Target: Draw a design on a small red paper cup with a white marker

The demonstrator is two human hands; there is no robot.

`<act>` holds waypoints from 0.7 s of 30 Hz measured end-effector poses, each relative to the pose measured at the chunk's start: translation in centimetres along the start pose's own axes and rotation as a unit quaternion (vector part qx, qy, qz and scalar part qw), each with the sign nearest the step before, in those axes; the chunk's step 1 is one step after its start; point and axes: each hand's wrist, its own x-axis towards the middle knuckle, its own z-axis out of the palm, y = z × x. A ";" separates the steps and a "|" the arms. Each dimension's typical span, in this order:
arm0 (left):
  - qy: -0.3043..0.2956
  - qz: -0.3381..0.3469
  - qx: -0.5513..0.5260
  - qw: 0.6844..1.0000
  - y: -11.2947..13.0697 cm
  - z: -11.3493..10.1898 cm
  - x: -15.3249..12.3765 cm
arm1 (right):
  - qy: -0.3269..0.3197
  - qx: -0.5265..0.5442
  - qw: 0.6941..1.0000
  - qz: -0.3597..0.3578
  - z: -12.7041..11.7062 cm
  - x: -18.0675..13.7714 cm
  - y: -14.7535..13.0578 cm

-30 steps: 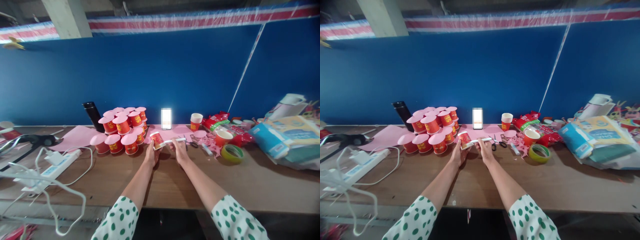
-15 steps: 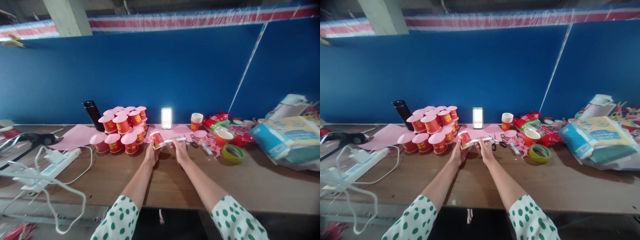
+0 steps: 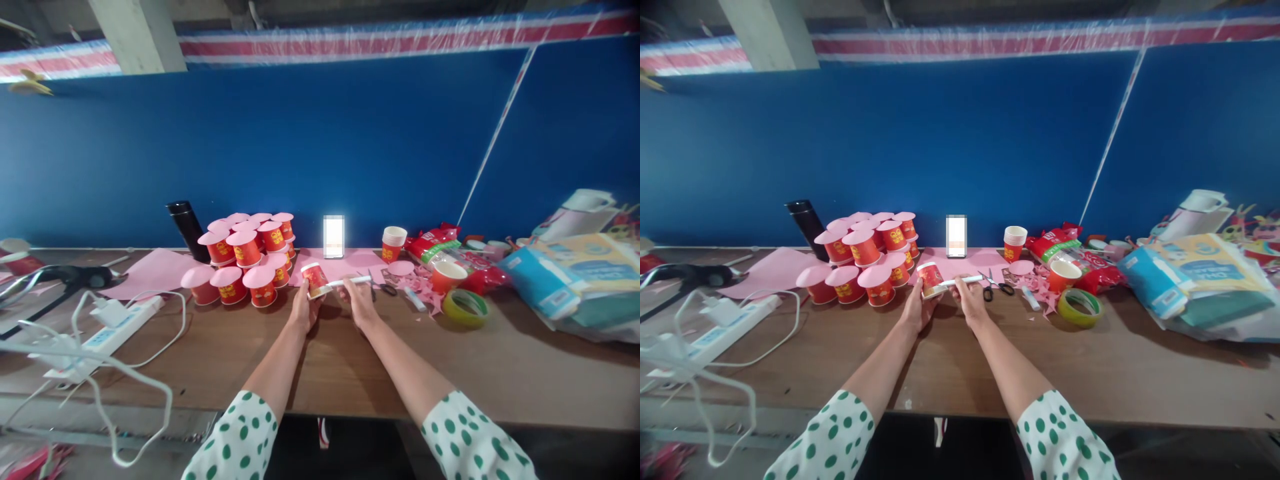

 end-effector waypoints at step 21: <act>-0.044 0.014 0.013 0.999 -0.3 -0.5 0.3 | -0.029 -0.043 0.998 -0.030 -0.1 0.0 0.7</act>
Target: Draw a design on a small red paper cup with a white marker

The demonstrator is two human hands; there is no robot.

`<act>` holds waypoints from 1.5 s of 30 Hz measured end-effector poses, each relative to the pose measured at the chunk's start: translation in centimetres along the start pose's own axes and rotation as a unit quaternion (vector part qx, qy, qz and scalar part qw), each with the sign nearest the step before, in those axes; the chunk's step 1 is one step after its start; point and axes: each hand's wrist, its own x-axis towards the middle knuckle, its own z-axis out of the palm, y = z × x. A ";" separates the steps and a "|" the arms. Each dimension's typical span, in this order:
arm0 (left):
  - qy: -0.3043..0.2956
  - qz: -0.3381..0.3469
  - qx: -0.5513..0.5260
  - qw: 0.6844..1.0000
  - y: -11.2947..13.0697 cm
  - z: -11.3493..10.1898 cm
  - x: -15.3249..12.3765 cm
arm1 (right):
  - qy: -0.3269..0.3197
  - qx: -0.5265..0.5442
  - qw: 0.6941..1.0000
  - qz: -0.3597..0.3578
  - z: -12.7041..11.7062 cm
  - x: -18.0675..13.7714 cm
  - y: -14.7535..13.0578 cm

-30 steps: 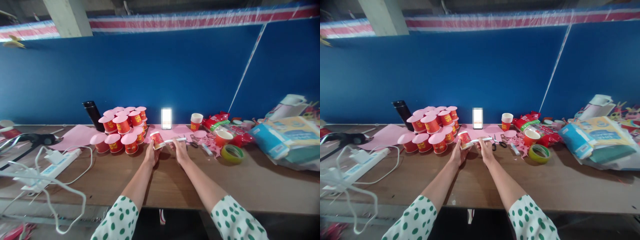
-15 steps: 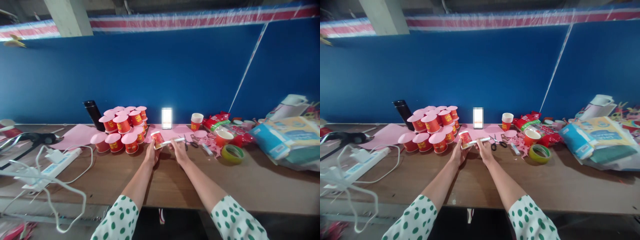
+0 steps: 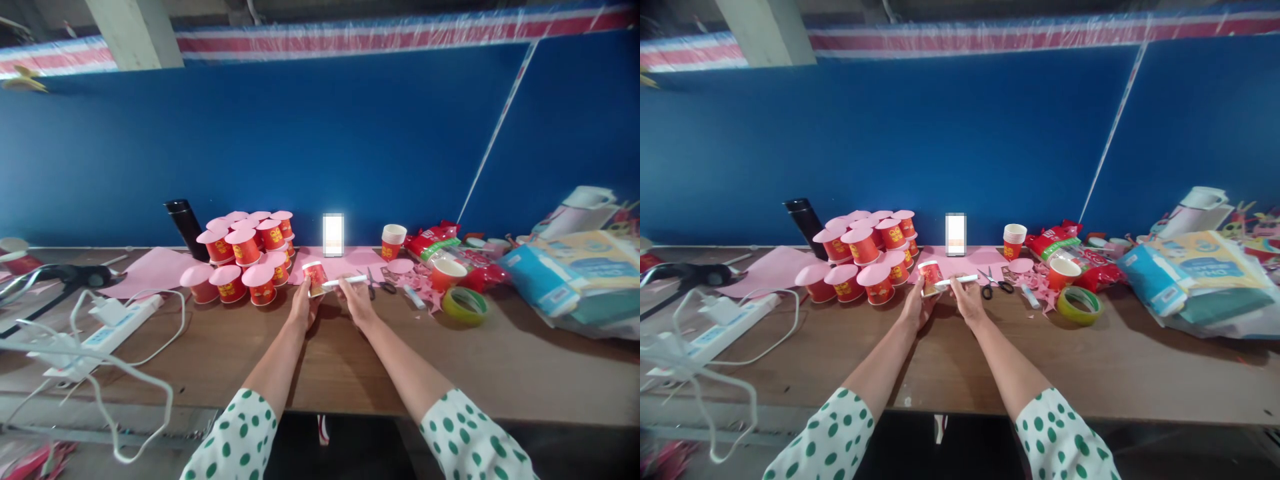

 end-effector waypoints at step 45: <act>-0.009 0.008 0.020 1.000 0.1 0.0 0.0 | -0.014 -0.023 1.000 -0.015 -0.2 0.1 0.4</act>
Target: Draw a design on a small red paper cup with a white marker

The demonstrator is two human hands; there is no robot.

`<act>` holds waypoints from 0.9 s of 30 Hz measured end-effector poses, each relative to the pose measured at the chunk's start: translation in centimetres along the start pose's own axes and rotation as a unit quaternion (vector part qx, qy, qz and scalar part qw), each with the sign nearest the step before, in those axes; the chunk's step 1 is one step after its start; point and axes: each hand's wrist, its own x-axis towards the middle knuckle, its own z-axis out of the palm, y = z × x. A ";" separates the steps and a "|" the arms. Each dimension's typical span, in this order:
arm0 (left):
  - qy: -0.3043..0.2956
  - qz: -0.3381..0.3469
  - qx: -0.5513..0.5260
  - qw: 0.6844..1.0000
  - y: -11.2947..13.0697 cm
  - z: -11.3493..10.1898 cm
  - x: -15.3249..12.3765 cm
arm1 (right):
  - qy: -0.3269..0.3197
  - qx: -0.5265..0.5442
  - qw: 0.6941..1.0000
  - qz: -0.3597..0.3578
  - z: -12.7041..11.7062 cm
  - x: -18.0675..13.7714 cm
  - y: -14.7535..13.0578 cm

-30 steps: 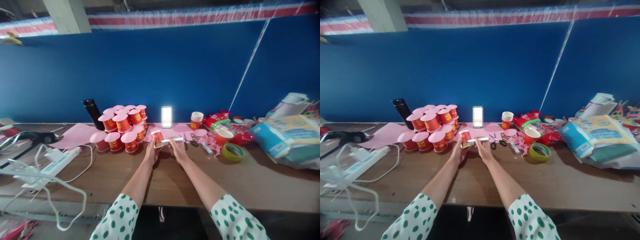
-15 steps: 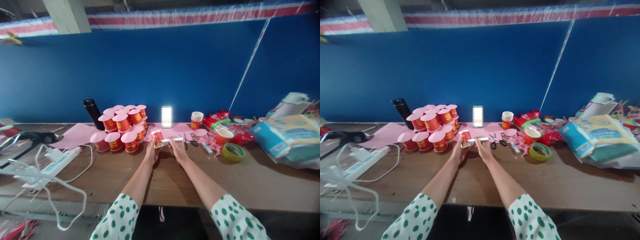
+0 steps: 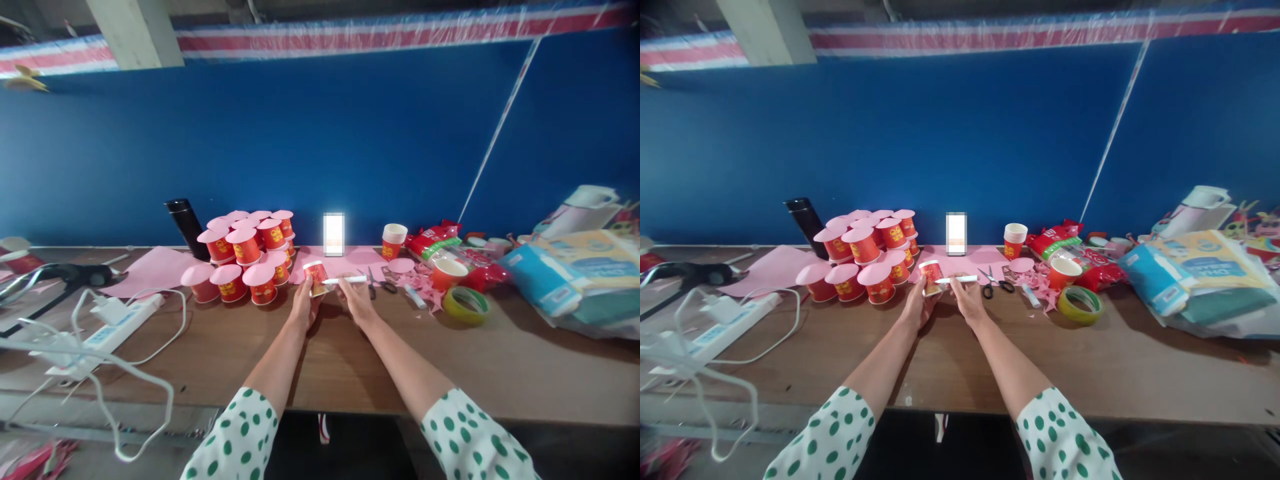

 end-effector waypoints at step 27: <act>0.003 0.008 0.000 1.000 -0.1 0.0 0.0 | -0.013 0.010 1.000 0.004 -0.1 0.0 0.3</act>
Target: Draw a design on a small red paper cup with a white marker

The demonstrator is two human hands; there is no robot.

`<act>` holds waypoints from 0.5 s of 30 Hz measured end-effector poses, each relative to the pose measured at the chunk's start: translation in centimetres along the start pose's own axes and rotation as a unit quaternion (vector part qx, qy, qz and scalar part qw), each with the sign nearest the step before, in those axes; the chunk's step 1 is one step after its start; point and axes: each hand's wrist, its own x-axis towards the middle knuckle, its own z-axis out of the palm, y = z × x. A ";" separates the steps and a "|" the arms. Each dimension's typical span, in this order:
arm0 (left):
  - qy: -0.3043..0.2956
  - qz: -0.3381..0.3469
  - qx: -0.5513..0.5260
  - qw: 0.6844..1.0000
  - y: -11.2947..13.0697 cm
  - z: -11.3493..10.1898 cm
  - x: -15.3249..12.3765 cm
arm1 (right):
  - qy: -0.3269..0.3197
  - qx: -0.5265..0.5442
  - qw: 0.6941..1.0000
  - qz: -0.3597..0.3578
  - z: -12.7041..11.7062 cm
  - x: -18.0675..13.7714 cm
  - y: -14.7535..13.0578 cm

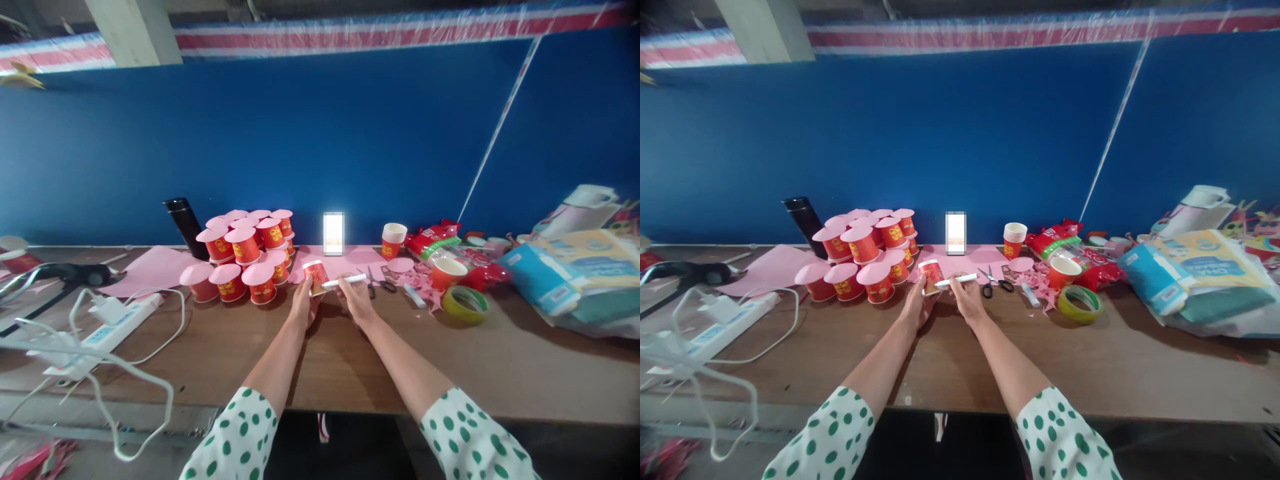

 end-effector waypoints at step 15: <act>-0.004 0.004 0.002 1.000 0.0 0.1 0.0 | 0.007 -0.006 1.000 -0.008 0.2 0.0 -0.4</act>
